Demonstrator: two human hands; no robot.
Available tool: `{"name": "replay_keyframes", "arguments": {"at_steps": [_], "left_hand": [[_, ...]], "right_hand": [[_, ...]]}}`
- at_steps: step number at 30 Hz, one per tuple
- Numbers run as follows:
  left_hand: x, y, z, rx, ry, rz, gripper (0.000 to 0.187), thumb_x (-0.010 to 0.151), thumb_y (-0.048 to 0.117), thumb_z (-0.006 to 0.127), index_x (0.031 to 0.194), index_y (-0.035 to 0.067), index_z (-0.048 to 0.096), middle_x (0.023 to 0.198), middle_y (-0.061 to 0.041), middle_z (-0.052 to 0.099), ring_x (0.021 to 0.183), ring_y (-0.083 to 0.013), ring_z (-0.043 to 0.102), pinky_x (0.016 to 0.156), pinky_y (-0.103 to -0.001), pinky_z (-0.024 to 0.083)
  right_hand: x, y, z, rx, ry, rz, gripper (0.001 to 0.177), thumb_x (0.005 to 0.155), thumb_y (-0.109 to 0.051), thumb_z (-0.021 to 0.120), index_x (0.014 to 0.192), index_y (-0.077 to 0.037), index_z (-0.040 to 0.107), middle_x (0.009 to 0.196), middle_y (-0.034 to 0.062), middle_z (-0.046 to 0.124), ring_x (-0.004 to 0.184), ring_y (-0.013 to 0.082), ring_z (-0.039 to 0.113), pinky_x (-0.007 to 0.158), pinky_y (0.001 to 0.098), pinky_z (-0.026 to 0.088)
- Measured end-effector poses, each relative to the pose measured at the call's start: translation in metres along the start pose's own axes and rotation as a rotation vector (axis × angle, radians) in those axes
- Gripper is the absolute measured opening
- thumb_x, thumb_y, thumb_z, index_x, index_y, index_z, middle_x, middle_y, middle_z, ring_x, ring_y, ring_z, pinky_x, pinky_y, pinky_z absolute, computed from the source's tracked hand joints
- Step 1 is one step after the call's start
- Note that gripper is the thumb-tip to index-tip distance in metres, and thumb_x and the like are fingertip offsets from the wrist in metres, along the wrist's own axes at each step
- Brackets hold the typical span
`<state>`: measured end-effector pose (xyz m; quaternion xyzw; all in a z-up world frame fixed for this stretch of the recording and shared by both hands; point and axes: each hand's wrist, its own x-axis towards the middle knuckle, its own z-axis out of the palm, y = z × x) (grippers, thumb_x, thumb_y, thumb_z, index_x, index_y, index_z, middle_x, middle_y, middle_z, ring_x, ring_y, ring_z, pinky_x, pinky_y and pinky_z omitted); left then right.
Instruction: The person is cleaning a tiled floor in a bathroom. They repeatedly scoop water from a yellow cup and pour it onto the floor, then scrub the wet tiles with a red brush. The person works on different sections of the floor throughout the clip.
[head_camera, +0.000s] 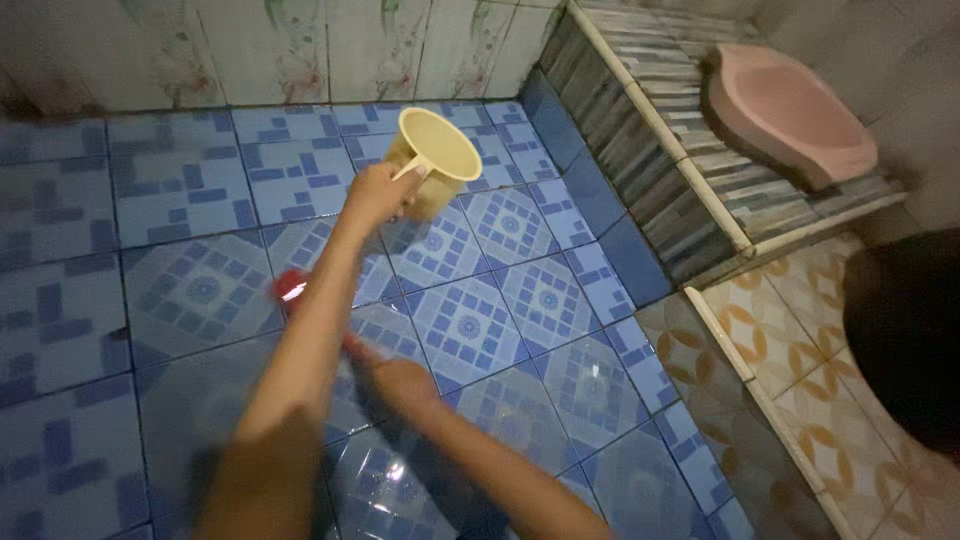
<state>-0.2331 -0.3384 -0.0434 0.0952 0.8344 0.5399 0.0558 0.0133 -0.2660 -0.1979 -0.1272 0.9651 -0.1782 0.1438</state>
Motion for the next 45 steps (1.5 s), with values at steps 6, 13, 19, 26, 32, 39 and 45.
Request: {"name": "replay_keyframes", "arguments": {"at_steps": [6, 13, 19, 26, 32, 39, 45], "left_hand": [[-0.013, 0.010, -0.018, 0.028, -0.097, 0.023, 0.053, 0.093, 0.054, 0.065, 0.073, 0.005, 0.072, 0.060, -0.005, 0.065, 0.049, -0.0153, 0.060, 0.050, -0.033, 0.048], [-0.026, -0.017, -0.060, 0.094, -0.199, -0.046, 0.047, 0.094, 0.048, 0.066, 0.075, 0.005, 0.073, 0.061, -0.005, 0.067, 0.050, -0.0142, 0.062, 0.049, -0.031, 0.049], [-0.008, -0.036, -0.055, -0.314, -0.067, -0.018, 0.038, 0.099, 0.038, 0.064, 0.098, 0.000, 0.072, 0.081, -0.006, 0.073, 0.061, -0.0132, 0.068, 0.050, -0.027, 0.048], [0.000, -0.016, -0.032, -0.657, -0.117, -0.091, 0.033, 0.097, 0.022, 0.058, 0.119, -0.002, 0.061, 0.093, -0.008, 0.081, 0.070, -0.0111, 0.079, 0.056, -0.024, 0.057], [-0.026, -0.006, -0.035, -0.540, -0.015, -0.066, 0.018, 0.092, 0.018, 0.055, 0.096, 0.004, 0.064, 0.071, -0.003, 0.062, 0.048, -0.0084, 0.052, 0.042, -0.025, 0.041], [-0.041, 0.007, -0.039, -0.499, -0.023, -0.179, 0.022, 0.095, 0.026, 0.059, 0.089, 0.005, 0.064, 0.068, 0.001, 0.061, 0.045, -0.0059, 0.048, 0.039, -0.024, 0.033], [-0.034, 0.012, -0.017, -0.437, -0.027, -0.101, 0.032, 0.100, 0.037, 0.063, 0.088, 0.007, 0.063, 0.067, 0.001, 0.060, 0.046, -0.0061, 0.049, 0.041, -0.024, 0.038]], "right_hand": [[0.007, 0.086, 0.000, -0.059, 0.052, 0.206, 0.034, 0.092, -0.030, 0.056, 0.094, -0.003, 0.075, 0.092, 0.0238, 0.074, 0.086, 0.0445, 0.073, 0.074, 0.0573, 0.057], [-0.080, 0.268, -0.037, 0.279, 0.323, 0.989, 0.089, 0.108, -0.066, 0.020, 0.108, 0.003, 0.076, 0.102, 0.0345, 0.070, 0.100, 0.0509, 0.064, 0.087, 0.0612, 0.050], [-0.093, 0.101, -0.012, -0.020, 0.207, 0.426, 0.014, 0.115, -0.032, 0.046, 0.119, -0.019, 0.051, 0.090, 0.0243, 0.074, 0.079, 0.0429, 0.073, 0.067, 0.0561, 0.055], [-0.136, -0.131, 0.072, 0.272, 0.027, -0.185, 0.069, 0.091, -0.023, 0.059, 0.158, -0.023, 0.041, 0.112, 0.0269, 0.071, 0.080, 0.0471, 0.069, 0.066, 0.0572, 0.056], [-0.137, -0.050, 0.057, 0.570, -0.369, 0.372, 0.054, 0.095, -0.053, 0.060, 0.099, -0.002, 0.079, 0.084, 0.0192, 0.074, 0.079, 0.0387, 0.074, 0.072, 0.0513, 0.056], [-0.183, 0.267, -0.007, -0.033, 0.240, 0.692, 0.055, 0.103, -0.036, 0.044, 0.156, -0.022, 0.039, 0.088, 0.0277, 0.071, 0.077, 0.0483, 0.070, 0.065, 0.0613, 0.053], [-0.143, 0.244, 0.019, 0.010, 0.206, 0.649, 0.037, 0.104, -0.037, 0.045, 0.119, -0.008, 0.063, 0.085, 0.0260, 0.071, 0.076, 0.0474, 0.070, 0.066, 0.0601, 0.054]]}}
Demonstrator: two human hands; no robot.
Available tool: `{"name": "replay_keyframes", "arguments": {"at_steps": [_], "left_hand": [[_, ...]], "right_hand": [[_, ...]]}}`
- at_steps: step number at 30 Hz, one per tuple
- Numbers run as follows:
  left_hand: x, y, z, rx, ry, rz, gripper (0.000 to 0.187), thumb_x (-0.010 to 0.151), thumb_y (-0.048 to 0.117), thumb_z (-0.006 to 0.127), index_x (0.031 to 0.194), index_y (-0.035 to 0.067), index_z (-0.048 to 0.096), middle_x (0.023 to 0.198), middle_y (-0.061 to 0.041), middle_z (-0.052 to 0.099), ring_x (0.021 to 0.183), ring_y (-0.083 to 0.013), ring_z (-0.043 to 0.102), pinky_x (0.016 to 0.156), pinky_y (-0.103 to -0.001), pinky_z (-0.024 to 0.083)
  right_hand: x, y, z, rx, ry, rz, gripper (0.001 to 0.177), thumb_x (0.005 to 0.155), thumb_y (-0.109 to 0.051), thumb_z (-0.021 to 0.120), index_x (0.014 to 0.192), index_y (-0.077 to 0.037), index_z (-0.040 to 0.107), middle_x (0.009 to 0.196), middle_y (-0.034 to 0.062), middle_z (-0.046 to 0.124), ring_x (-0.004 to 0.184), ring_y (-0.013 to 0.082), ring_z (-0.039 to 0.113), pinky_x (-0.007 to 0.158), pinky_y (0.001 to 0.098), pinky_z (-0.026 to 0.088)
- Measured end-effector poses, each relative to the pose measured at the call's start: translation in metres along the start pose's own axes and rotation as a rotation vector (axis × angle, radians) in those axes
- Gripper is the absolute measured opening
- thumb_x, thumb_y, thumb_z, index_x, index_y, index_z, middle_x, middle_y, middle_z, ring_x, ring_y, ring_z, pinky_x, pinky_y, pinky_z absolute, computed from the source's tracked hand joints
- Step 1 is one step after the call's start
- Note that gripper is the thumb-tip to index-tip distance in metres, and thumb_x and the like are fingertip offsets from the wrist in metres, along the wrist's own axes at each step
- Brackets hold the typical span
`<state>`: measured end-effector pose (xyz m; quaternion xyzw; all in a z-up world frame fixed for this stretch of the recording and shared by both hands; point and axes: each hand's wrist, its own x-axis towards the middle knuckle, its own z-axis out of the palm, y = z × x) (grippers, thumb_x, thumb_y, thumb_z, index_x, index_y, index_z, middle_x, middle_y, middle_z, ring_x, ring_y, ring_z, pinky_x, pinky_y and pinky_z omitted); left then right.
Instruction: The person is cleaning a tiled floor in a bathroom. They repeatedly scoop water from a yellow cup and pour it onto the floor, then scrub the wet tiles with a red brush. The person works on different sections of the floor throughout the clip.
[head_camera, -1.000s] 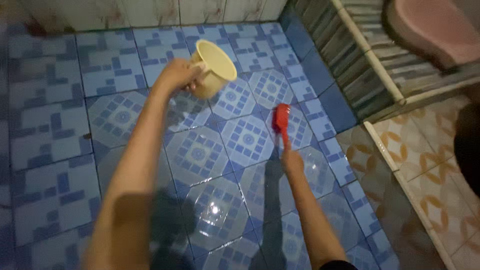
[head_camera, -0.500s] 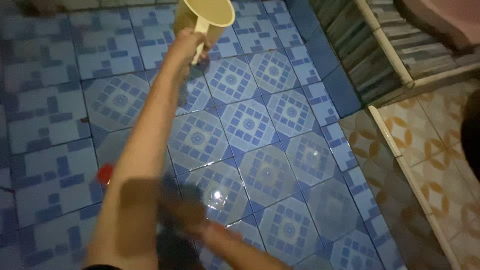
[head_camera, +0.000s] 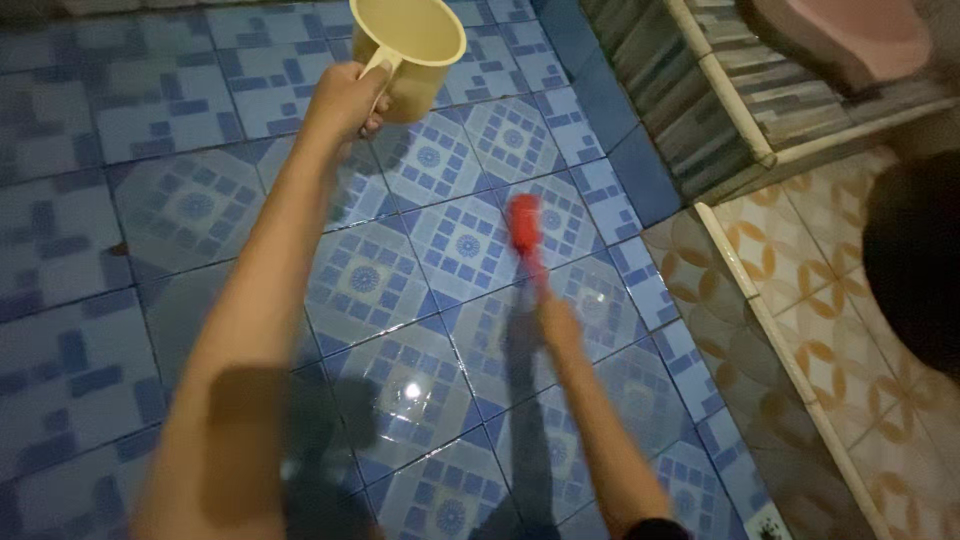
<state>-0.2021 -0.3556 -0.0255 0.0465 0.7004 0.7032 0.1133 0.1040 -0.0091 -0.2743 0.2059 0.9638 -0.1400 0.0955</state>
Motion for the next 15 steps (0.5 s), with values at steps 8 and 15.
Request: {"name": "replay_keyframes", "arguments": {"at_steps": [8, 15], "left_hand": [[0.006, -0.010, 0.027, 0.186, -0.019, -0.004, 0.034, 0.100, 0.039, 0.060, 0.089, 0.008, 0.066, 0.068, 0.001, 0.065, 0.047, -0.0076, 0.055, 0.043, -0.026, 0.042], [0.002, -0.011, 0.017, 0.212, -0.031, 0.037, 0.040, 0.102, 0.041, 0.059, 0.087, 0.005, 0.067, 0.067, -0.001, 0.064, 0.049, -0.0087, 0.056, 0.045, -0.026, 0.045]], "right_hand": [[-0.210, -0.212, -0.097, 0.032, -0.518, -0.393, 0.057, 0.104, -0.034, 0.038, 0.159, -0.026, 0.029, 0.090, 0.0259, 0.071, 0.081, 0.0487, 0.070, 0.070, 0.0595, 0.055], [-0.116, 0.019, -0.047, 0.024, -0.236, 0.140, 0.057, 0.101, -0.060, 0.033, 0.127, -0.018, 0.062, 0.094, 0.0246, 0.074, 0.087, 0.0454, 0.071, 0.075, 0.0569, 0.054]]}}
